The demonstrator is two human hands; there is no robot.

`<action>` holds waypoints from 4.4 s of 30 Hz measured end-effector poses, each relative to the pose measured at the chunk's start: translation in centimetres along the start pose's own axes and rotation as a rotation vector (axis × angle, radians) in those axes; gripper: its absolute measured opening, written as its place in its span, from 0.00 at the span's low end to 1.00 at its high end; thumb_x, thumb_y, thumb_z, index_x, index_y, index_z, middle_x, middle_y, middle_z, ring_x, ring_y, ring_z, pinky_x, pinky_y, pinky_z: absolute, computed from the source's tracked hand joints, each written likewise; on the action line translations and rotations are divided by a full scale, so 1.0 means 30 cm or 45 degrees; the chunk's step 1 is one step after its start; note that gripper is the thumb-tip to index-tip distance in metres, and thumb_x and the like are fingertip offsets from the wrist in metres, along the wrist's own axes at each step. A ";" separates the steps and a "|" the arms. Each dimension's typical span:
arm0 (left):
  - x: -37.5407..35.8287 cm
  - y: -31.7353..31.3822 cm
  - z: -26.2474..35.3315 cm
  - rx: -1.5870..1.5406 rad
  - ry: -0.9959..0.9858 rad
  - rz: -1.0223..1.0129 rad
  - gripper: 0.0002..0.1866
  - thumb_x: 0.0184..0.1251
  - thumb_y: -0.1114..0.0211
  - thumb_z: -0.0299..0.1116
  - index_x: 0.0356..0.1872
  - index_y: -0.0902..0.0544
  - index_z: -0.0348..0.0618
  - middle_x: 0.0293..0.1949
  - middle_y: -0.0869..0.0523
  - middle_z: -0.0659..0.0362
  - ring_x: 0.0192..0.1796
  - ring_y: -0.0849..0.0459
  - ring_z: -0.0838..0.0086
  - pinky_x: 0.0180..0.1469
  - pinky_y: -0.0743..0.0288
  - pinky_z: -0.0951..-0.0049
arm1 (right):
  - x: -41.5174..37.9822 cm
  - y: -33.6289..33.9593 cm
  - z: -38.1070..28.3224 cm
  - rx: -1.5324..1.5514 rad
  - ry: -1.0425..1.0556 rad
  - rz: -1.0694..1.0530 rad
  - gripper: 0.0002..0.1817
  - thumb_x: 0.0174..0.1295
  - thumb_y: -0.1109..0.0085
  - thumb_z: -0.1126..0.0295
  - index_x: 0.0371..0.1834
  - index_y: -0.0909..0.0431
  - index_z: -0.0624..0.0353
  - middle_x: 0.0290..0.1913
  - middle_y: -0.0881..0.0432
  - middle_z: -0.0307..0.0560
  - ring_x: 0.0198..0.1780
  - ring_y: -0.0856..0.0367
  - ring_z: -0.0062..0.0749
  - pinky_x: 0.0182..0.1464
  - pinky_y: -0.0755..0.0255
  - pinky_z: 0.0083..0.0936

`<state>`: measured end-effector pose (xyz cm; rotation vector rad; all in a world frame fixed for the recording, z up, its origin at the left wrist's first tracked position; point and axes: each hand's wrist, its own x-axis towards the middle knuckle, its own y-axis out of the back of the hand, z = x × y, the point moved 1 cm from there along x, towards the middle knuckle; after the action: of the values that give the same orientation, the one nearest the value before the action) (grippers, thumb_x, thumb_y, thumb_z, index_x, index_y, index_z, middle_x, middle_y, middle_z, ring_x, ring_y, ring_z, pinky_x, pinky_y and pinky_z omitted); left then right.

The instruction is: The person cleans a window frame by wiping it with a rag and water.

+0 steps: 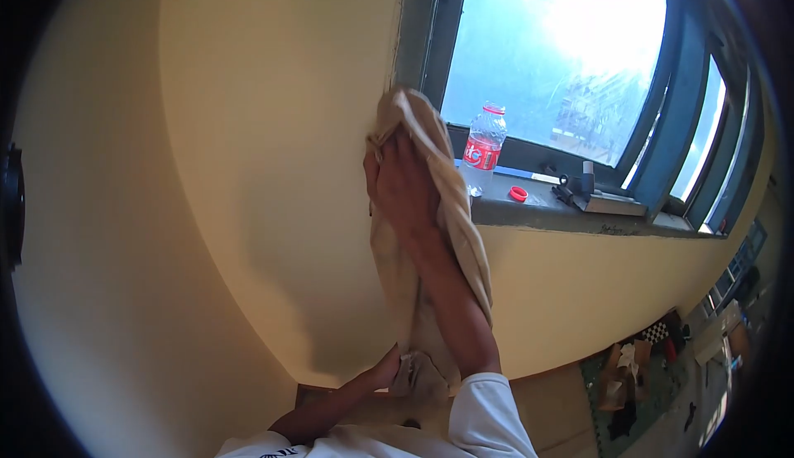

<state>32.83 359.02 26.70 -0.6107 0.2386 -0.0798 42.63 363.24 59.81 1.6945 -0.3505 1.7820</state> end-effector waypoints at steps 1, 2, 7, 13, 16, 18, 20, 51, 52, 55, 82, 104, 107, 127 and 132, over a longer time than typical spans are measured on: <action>0.000 -0.002 0.021 -0.019 -0.044 0.006 0.28 0.75 0.65 0.50 0.60 0.34 0.36 0.55 0.26 0.57 0.52 0.27 0.72 0.59 0.35 0.71 | 0.043 0.014 -0.004 -0.014 0.003 0.015 0.20 0.61 0.49 0.64 0.49 0.27 0.69 0.55 0.28 0.63 0.55 0.28 0.53 0.61 0.36 0.40; 0.003 -0.005 0.061 -0.031 -0.097 0.010 0.27 0.75 0.64 0.50 0.59 0.32 0.36 0.53 0.25 0.57 0.51 0.26 0.72 0.58 0.34 0.71 | 0.088 0.027 -0.007 -0.028 0.009 0.040 0.19 0.61 0.49 0.65 0.49 0.27 0.70 0.56 0.28 0.64 0.55 0.28 0.53 0.62 0.36 0.39; 0.047 0.056 0.030 0.078 0.164 -0.179 0.24 0.72 0.61 0.45 0.55 0.29 0.36 0.49 0.24 0.58 0.50 0.28 0.74 0.57 0.34 0.70 | 0.019 0.016 -0.032 0.005 -0.060 -0.061 0.24 0.63 0.50 0.63 0.53 0.31 0.75 0.59 0.32 0.68 0.59 0.33 0.56 0.65 0.41 0.41; -0.095 -0.007 0.066 0.634 0.120 -0.213 0.24 0.71 0.61 0.45 0.56 0.29 0.37 0.52 0.24 0.58 0.53 0.29 0.74 0.61 0.39 0.72 | -0.297 -0.041 -0.075 0.257 -0.218 -0.333 0.27 0.63 0.49 0.60 0.55 0.34 0.75 0.60 0.34 0.72 0.63 0.36 0.61 0.66 0.44 0.45; -0.045 0.033 -0.028 0.251 0.196 -0.159 0.27 0.73 0.63 0.48 0.61 0.33 0.38 0.55 0.25 0.58 0.57 0.29 0.74 0.64 0.40 0.71 | -0.244 -0.023 -0.067 0.311 -0.236 -0.253 0.27 0.62 0.47 0.61 0.55 0.35 0.74 0.60 0.35 0.73 0.63 0.36 0.61 0.66 0.44 0.45; -0.055 0.031 -0.016 -0.009 0.198 -0.081 0.29 0.73 0.64 0.51 0.64 0.36 0.38 0.57 0.26 0.57 0.59 0.30 0.73 0.65 0.40 0.70 | -0.149 -0.019 -0.044 0.334 -0.233 -0.183 0.28 0.61 0.46 0.61 0.56 0.36 0.74 0.60 0.36 0.74 0.63 0.37 0.63 0.67 0.45 0.46; -0.103 -0.011 0.130 -0.071 0.203 -0.030 0.31 0.73 0.64 0.52 0.66 0.39 0.38 0.60 0.28 0.56 0.62 0.30 0.72 0.66 0.40 0.69 | -0.065 -0.018 -0.024 0.344 -0.224 -0.117 0.28 0.61 0.46 0.62 0.58 0.38 0.74 0.61 0.37 0.75 0.63 0.38 0.64 0.67 0.45 0.46; -0.156 -0.016 0.188 0.589 0.073 -0.289 0.36 0.74 0.68 0.57 0.68 0.42 0.34 0.66 0.36 0.53 0.65 0.33 0.69 0.68 0.43 0.71 | 0.086 0.016 -0.014 0.294 -0.192 0.036 0.27 0.66 0.53 0.62 0.59 0.40 0.76 0.61 0.37 0.74 0.65 0.40 0.64 0.68 0.45 0.43; -0.171 -0.025 0.200 0.567 0.026 -0.216 0.35 0.74 0.68 0.56 0.68 0.42 0.34 0.66 0.36 0.52 0.65 0.34 0.69 0.68 0.43 0.71 | 0.104 0.019 -0.008 0.263 -0.180 0.034 0.27 0.67 0.53 0.62 0.59 0.40 0.76 0.60 0.36 0.74 0.64 0.38 0.63 0.67 0.44 0.42; -0.194 -0.037 0.282 0.607 -0.163 -0.044 0.35 0.74 0.66 0.56 0.69 0.45 0.35 0.67 0.37 0.51 0.66 0.35 0.67 0.69 0.44 0.70 | 0.212 0.038 0.021 0.238 -0.172 0.048 0.26 0.67 0.54 0.61 0.58 0.38 0.76 0.57 0.32 0.74 0.60 0.34 0.62 0.64 0.40 0.42; -0.192 -0.021 0.437 0.103 -0.213 -0.568 0.35 0.66 0.40 0.47 0.66 0.41 0.36 0.59 0.28 0.56 0.60 0.28 0.71 0.63 0.34 0.66 | 0.857 0.133 0.163 0.014 0.300 0.506 0.19 0.65 0.54 0.61 0.48 0.30 0.68 0.43 0.22 0.62 0.47 0.24 0.53 0.52 0.31 0.40; -0.234 -0.043 0.456 -0.171 -0.136 -0.423 0.32 0.67 0.42 0.40 0.65 0.43 0.32 0.59 0.28 0.52 0.62 0.28 0.65 0.65 0.36 0.62 | 0.898 0.182 0.202 0.084 0.345 0.453 0.32 0.51 0.56 0.84 0.65 0.38 0.58 0.60 0.29 0.57 0.63 0.33 0.50 0.65 0.39 0.37; -0.258 -0.059 0.443 -0.135 -0.053 -0.390 0.32 0.66 0.41 0.41 0.64 0.40 0.31 0.59 0.27 0.51 0.62 0.28 0.65 0.65 0.37 0.62 | 0.853 0.177 0.201 0.026 0.310 0.509 0.32 0.47 0.57 0.88 0.61 0.34 0.58 0.58 0.28 0.56 0.61 0.31 0.49 0.64 0.37 0.37; -0.313 0.048 0.547 1.279 -0.370 -0.661 0.26 0.69 0.44 0.49 0.59 0.30 0.39 0.52 0.21 0.54 0.57 0.25 0.67 0.59 0.34 0.68 | 0.641 0.496 0.156 1.034 -0.678 0.705 0.31 0.67 0.58 0.47 0.50 0.25 0.69 0.41 0.19 0.51 0.44 0.20 0.30 0.51 0.31 0.25; -0.491 0.025 0.871 1.795 -0.759 -0.387 0.30 0.63 0.39 0.48 0.61 0.30 0.41 0.53 0.22 0.47 0.56 0.24 0.56 0.59 0.32 0.64 | 0.475 0.593 0.179 1.685 -0.690 0.594 0.25 0.65 0.49 0.53 0.57 0.30 0.61 0.50 0.23 0.46 0.49 0.23 0.28 0.54 0.31 0.26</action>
<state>24.95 376.35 49.91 0.7512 -0.4917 -0.3142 36.61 350.38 78.42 3.2470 0.3807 1.9610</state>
